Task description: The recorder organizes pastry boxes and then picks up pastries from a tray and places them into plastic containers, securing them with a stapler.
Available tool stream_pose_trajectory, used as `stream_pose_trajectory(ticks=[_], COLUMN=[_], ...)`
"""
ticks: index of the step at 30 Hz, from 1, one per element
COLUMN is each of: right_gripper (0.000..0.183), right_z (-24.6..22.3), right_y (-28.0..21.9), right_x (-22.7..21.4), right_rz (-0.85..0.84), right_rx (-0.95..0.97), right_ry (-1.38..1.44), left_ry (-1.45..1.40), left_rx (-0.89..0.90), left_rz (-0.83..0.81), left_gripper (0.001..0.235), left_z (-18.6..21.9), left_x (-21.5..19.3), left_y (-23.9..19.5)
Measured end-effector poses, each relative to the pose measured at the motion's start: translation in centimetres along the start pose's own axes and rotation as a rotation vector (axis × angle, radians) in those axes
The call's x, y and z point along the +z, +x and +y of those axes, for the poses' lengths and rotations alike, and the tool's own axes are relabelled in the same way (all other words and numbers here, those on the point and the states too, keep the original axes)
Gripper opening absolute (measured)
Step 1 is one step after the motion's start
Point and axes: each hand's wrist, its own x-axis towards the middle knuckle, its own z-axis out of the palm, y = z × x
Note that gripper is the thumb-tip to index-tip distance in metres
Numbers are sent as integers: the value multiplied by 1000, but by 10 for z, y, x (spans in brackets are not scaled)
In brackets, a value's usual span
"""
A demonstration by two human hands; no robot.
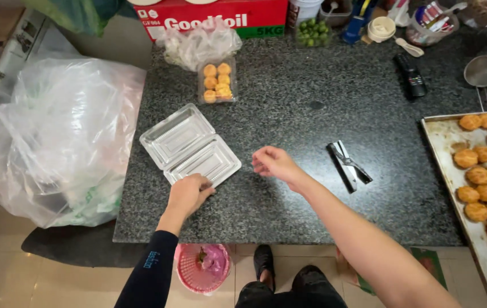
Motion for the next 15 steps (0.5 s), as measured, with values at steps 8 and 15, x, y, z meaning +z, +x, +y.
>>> stream_pose_trajectory(ticks=[8,15], right_gripper=[28,27], right_z=[19,20], right_y=[18,20], right_x=[14,24], right_rz=[-21,-19], right_rx=[56,38], right_ry=[-51,-146], left_ry=[-58,11], left_rx=[7,136], left_rz=[-10,24], left_gripper=[26,23], left_z=[4,17], left_x=[-6,14], left_y=[6,27])
